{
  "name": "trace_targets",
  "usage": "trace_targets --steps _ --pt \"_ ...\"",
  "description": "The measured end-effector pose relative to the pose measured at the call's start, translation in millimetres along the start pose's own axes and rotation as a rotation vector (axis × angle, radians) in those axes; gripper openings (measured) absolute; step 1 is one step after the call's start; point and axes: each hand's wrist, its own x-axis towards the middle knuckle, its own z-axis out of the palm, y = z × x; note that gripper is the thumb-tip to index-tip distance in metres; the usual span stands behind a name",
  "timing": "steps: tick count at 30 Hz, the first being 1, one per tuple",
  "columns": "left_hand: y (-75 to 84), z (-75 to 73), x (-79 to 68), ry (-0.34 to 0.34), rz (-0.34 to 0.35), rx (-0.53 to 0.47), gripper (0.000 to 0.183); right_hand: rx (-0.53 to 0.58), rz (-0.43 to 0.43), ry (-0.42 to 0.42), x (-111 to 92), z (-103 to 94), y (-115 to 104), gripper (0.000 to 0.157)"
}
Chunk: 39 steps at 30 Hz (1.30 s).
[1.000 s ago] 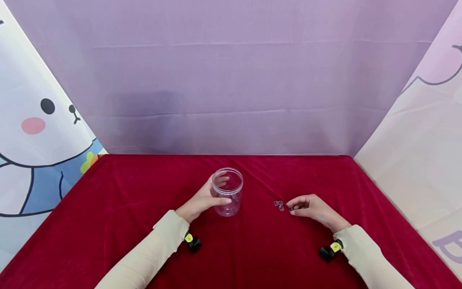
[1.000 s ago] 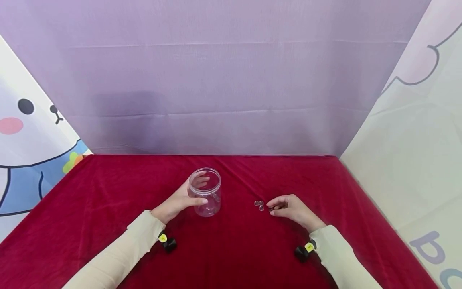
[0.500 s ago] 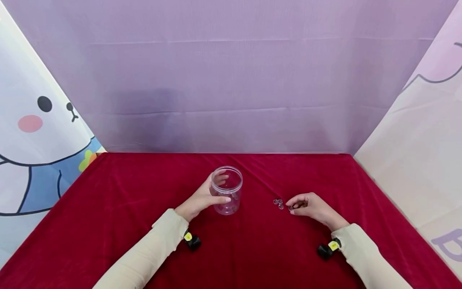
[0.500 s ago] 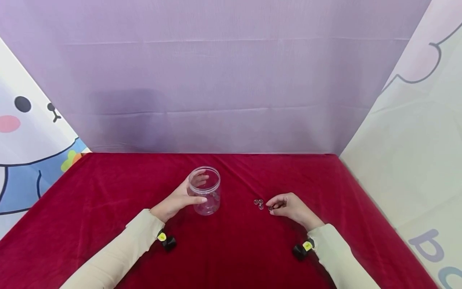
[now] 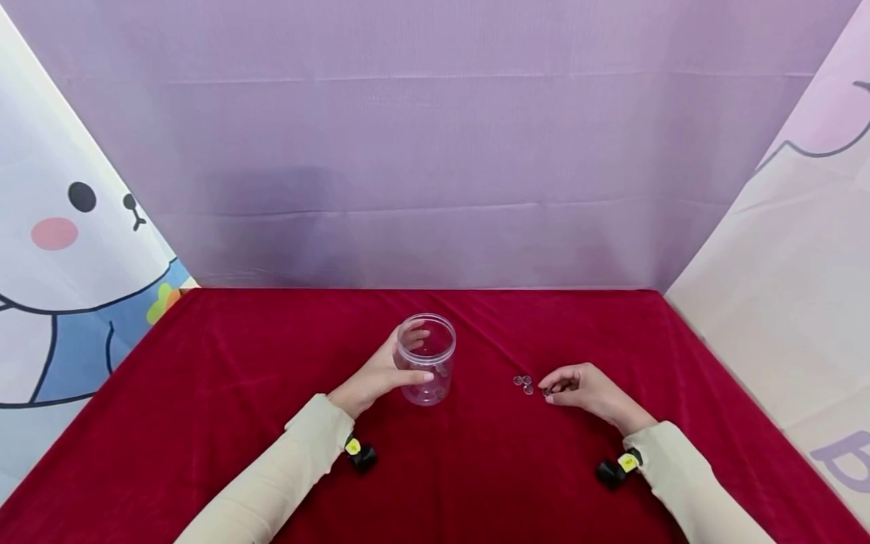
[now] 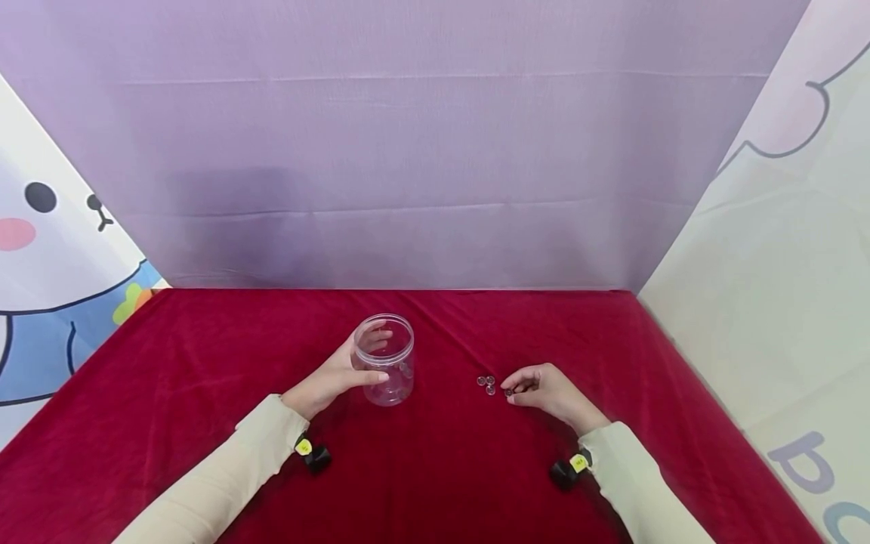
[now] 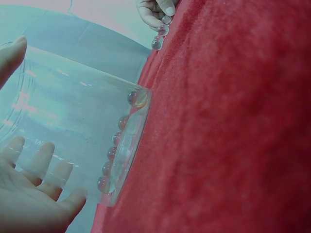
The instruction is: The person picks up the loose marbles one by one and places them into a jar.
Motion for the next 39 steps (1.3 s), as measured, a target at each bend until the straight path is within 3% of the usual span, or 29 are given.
trace_targets --steps 20,39 --pt "-0.4 -0.4 -2.5 0.004 0.0 -0.008 0.085 0.034 0.051 0.057 -0.6 -1.1 -1.8 0.03" --pt "-0.1 0.0 -2.0 0.008 -0.015 -0.004 0.084 0.043 0.016 0.126 9.4 -1.2 -15.6 0.034"
